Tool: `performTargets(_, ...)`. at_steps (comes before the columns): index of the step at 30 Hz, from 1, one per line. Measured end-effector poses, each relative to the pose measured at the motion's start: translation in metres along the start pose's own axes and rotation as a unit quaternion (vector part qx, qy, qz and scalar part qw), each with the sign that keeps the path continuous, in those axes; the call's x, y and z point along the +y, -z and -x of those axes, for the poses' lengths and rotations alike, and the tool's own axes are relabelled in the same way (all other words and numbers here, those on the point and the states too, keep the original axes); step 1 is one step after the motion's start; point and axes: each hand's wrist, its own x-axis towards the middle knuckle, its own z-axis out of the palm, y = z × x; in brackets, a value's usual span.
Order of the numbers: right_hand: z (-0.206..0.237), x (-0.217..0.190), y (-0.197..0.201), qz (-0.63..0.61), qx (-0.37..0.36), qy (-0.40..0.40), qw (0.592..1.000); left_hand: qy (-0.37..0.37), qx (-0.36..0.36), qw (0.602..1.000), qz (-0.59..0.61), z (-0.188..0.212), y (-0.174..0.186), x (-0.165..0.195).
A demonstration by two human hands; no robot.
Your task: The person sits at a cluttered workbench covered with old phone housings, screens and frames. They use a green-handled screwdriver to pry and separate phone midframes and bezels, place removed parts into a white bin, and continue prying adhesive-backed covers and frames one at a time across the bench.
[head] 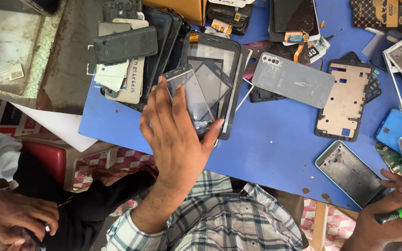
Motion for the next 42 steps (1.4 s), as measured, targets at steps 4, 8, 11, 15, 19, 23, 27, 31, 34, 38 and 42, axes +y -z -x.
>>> performTargets(4,-0.001,0.0,0.001,-0.001,-0.005,0.01,1.0,0.007,-0.035,0.999,0.008,0.002,-0.001,0.003)
performTargets(8,-0.001,-0.002,0.002,0.006,0.0,0.005,1.0,0.003,-0.035,0.999,0.03,0.001,-0.001,0.004)
performTargets(11,-0.001,-0.002,0.001,0.01,0.0,0.002,1.0,0.004,-0.036,0.998,0.046,0.0,-0.002,0.005)
performTargets(15,0.001,0.001,0.0,-0.003,0.0,0.008,1.0,-0.01,-0.024,0.997,0.067,-0.003,-0.002,0.007)
performTargets(19,0.002,0.003,0.001,0.001,0.0,0.003,1.0,-0.023,-0.028,0.996,0.084,-0.002,-0.001,0.009)
performTargets(23,0.002,0.003,0.002,-0.001,-0.004,0.005,1.0,-0.035,-0.024,0.993,0.106,-0.003,-0.006,0.014)
performTargets(27,0.0,0.001,0.001,0.005,-0.005,0.001,1.0,-0.041,-0.023,0.993,0.112,-0.003,-0.012,0.016)
performTargets(31,-0.001,0.0,0.001,0.006,-0.006,-0.003,1.0,-0.05,-0.026,0.992,0.115,-0.003,-0.015,0.016)
performTargets(34,0.0,-0.001,0.001,0.008,-0.008,-0.01,1.0,-0.059,-0.023,0.991,0.121,-0.004,-0.016,0.013)
performTargets(38,0.0,0.0,0.001,-0.006,-0.009,-0.001,1.0,-0.067,-0.032,0.989,0.13,-0.005,-0.011,0.007)
performTargets(42,-0.001,-0.001,0.001,0.012,-0.005,-0.001,1.0,-0.078,-0.064,0.986,0.13,-0.011,-0.006,-0.001)
